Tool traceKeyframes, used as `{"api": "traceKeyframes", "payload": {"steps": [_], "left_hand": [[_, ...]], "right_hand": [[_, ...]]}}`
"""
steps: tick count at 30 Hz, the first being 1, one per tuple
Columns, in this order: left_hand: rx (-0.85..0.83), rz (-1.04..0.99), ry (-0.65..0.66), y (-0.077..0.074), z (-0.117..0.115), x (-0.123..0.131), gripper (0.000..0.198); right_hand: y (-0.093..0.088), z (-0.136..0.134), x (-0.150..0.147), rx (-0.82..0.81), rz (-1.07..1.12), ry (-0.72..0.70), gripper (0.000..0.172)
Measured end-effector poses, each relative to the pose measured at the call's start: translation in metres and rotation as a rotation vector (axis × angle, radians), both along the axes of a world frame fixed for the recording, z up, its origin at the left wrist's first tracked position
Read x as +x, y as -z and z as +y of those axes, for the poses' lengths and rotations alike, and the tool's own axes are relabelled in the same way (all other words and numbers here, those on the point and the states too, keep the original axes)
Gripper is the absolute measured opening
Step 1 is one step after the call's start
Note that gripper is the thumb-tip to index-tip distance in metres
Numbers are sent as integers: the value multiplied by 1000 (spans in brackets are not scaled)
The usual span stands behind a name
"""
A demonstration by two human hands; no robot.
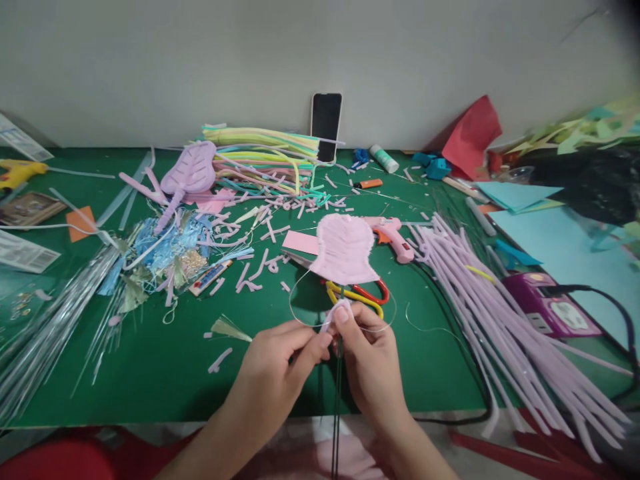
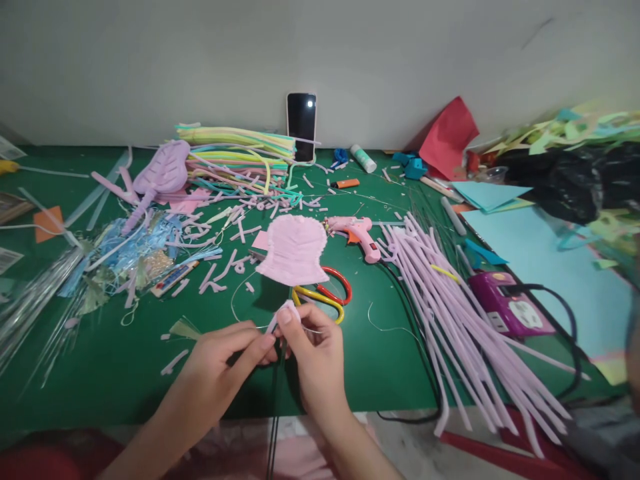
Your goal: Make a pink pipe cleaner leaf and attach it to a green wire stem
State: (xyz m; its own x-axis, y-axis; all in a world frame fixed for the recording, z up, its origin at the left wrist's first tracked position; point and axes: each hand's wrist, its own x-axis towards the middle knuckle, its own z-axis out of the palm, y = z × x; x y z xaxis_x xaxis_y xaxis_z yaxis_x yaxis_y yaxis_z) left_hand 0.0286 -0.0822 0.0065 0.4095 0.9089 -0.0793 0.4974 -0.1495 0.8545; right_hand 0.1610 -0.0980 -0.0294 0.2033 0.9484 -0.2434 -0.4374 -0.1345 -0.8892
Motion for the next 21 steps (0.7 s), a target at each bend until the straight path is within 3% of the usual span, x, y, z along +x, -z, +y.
{"api": "traceKeyframes", "payload": {"steps": [5, 8, 14, 21], "left_hand": [[193, 194, 28, 2, -11, 10, 38], [208, 245, 77, -3, -13, 8, 37], [100, 191, 133, -23, -4, -3, 41], [-90, 102, 113, -41, 11, -15, 41]], "right_hand": [[-3, 1, -3, -4, -12, 2, 26], [-3, 1, -3, 10, -74, 19, 29], [-3, 1, -3, 1, -194, 52, 34], [-7, 2, -6, -2, -292, 48, 36]]}}
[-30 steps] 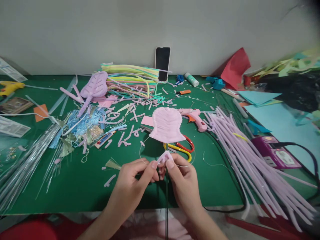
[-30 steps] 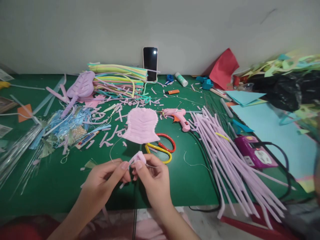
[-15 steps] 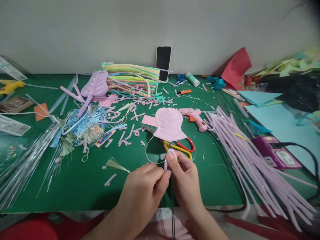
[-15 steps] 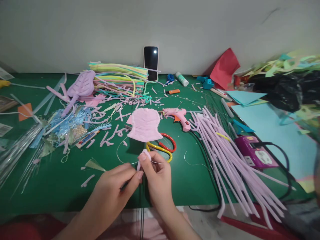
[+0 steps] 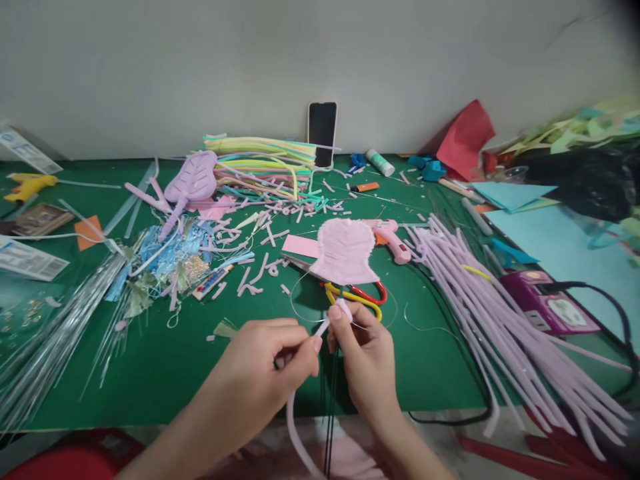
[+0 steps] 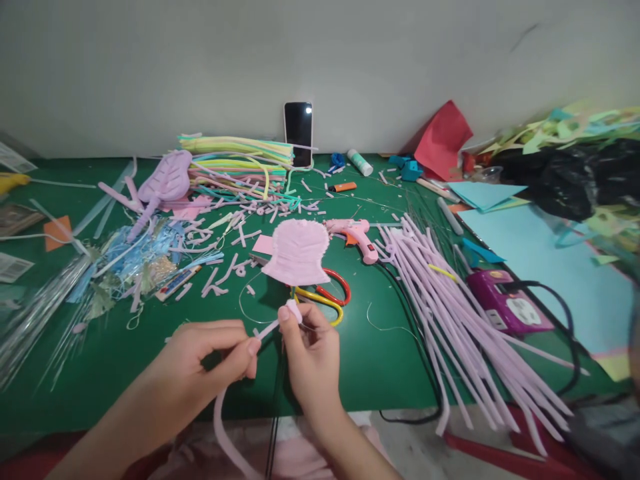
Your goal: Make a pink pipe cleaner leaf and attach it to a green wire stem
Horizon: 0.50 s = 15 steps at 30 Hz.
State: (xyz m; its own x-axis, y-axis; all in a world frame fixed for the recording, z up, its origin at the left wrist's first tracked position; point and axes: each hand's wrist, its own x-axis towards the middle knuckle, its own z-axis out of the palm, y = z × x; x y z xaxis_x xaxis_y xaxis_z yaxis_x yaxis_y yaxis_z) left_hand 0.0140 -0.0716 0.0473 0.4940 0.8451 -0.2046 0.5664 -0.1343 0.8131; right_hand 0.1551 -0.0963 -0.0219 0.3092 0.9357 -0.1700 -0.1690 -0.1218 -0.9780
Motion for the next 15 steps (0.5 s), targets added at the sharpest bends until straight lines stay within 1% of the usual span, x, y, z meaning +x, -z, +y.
{"api": "traceKeyframes", "payload": {"steps": [2, 5, 8, 10, 13, 14, 15], "left_hand": [[-134, -79, -22, -2, 6, -3, 41], [-361, -253, -79, -3, 16, -5, 41], [-528, -375, -140, -7, 27, -7, 41], [-584, -439, -163, -15, 34, -11, 41], [-592, -610, -202, -30, 43, -22, 40], [-579, -666, -223, -34, 46, -27, 39], [-527, -691, -256, -36, 48, -32, 38]], "right_hand": [[-1, 0, -1, 3, -10, -15, 35], [-2, 0, -3, 5, -11, -50, 35], [-4, 1, -6, 2, -12, -90, 36], [-4, 1, -7, -18, -11, -107, 37], [-1, 0, -5, -64, 16, -120, 38], [0, -1, -4, -74, 42, -123, 38], [1, 0, -3, -81, 83, -126, 38]]}}
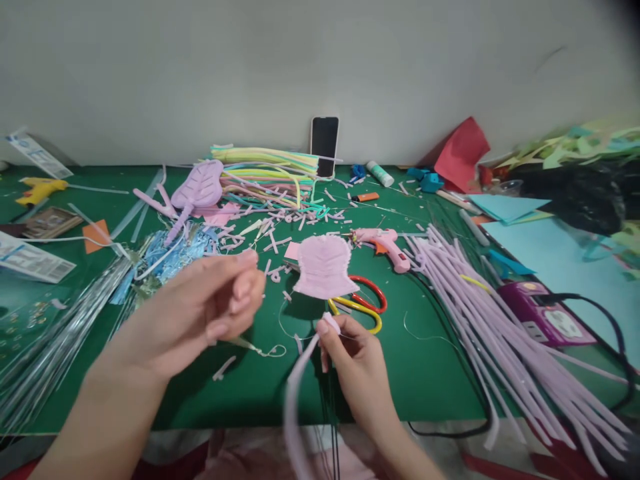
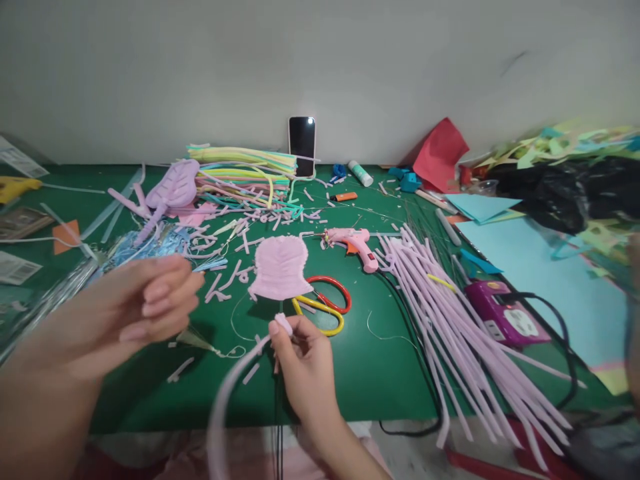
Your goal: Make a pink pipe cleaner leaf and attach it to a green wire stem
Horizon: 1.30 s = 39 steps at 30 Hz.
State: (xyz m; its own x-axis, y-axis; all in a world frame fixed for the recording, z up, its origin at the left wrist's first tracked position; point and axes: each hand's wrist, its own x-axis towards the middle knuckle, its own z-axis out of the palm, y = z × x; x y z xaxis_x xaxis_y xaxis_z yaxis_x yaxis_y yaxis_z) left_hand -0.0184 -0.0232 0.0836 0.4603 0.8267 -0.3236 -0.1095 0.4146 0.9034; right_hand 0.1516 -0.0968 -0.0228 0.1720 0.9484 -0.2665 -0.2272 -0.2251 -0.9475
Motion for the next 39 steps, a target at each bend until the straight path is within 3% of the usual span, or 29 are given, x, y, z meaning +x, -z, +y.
{"api": "traceKeyframes", "payload": {"steps": [3, 5, 7, 10, 13, 16, 19, 22, 26, 31, 35, 39], "left_hand": [[244, 109, -287, 6, 8, -12, 35], [376, 241, -363, 19, 12, -14, 31], [412, 341, -280, 34, 15, -11, 31], [218, 252, -46, 52, 15, 0, 44], [60, 79, 80, 60, 12, 11, 37], [-23, 62, -6, 61, 12, 16, 24], [-70, 83, -94, 60, 13, 15, 18], [-63, 102, -119, 62, 15, 14, 17], [-27, 116, -134, 65, 12, 17, 19], [55, 137, -68, 65, 6, 20, 26], [100, 101, -13, 65, 6, 21, 32], [104, 53, 21, 65, 6, 21, 31]], "right_hand": [[1, 3, 2, -34, 188, -20, 36], [-2, 8, 2, -62, 323, -63, 35], [-7, 13, 1, -70, 409, -133, 34], [-15, 18, 2, -8, 361, -239, 35], [-20, 17, 7, 122, 73, -301, 40], [-21, 10, 16, 204, -326, -329, 40], [-21, 0, 24, 282, -697, -220, 26], [-21, -3, 23, 586, -999, -101, 6], [-24, 6, 13, 886, -1219, -153, 23], [-31, 26, 9, 953, -1143, -224, 16], [-34, 38, 12, 832, -966, -253, 11], [-30, 45, 12, 681, -895, -152, 11]]}}
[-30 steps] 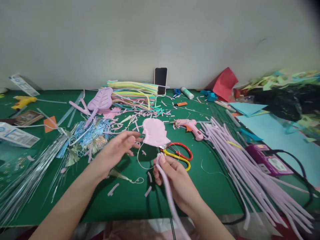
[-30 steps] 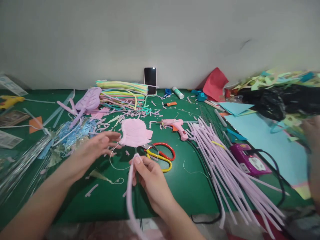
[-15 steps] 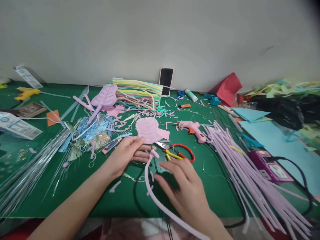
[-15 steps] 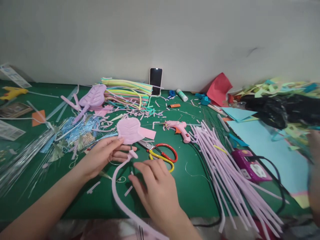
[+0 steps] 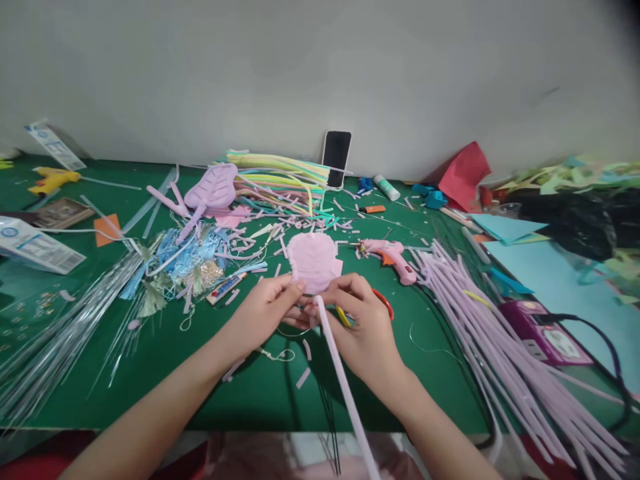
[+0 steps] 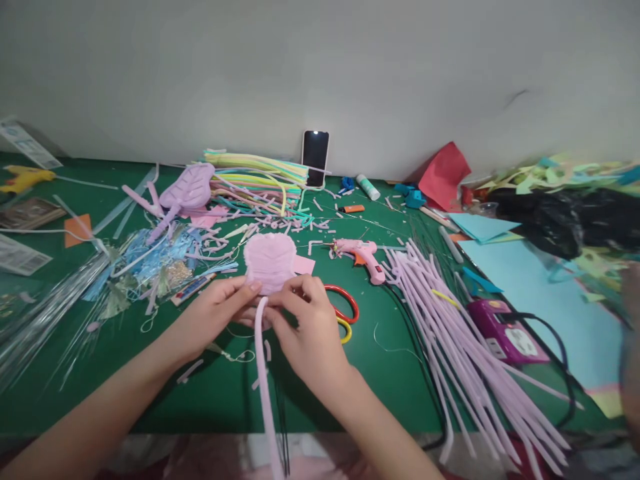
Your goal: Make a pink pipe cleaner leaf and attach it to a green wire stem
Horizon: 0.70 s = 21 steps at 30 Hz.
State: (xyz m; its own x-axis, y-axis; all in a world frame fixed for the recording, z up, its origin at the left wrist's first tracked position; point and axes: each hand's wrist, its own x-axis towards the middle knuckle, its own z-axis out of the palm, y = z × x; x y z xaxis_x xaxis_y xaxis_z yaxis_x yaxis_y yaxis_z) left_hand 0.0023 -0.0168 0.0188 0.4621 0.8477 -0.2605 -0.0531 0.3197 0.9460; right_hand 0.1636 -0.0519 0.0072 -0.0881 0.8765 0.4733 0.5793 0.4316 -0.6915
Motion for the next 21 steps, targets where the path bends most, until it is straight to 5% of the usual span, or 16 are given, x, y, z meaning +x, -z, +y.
{"api": "traceKeyframes", "payload": {"steps": [10, 15, 18, 21], "left_hand": [[-50, -30, 2, 1, -3, 1, 42], [71, -205, 33, -9, -11, 1, 53], [290, 19, -103, -18, -15, 3, 37], [461, 236, -375, -21, -18, 6, 29]], "right_hand": [[7, 4, 4, -233, 294, -2, 10], [-1, 7, 12, -374, 848, 20, 17], [-11, 7, 16, -453, 1139, -71, 16], [-18, 6, 16, -486, 1328, -173, 14]]}}
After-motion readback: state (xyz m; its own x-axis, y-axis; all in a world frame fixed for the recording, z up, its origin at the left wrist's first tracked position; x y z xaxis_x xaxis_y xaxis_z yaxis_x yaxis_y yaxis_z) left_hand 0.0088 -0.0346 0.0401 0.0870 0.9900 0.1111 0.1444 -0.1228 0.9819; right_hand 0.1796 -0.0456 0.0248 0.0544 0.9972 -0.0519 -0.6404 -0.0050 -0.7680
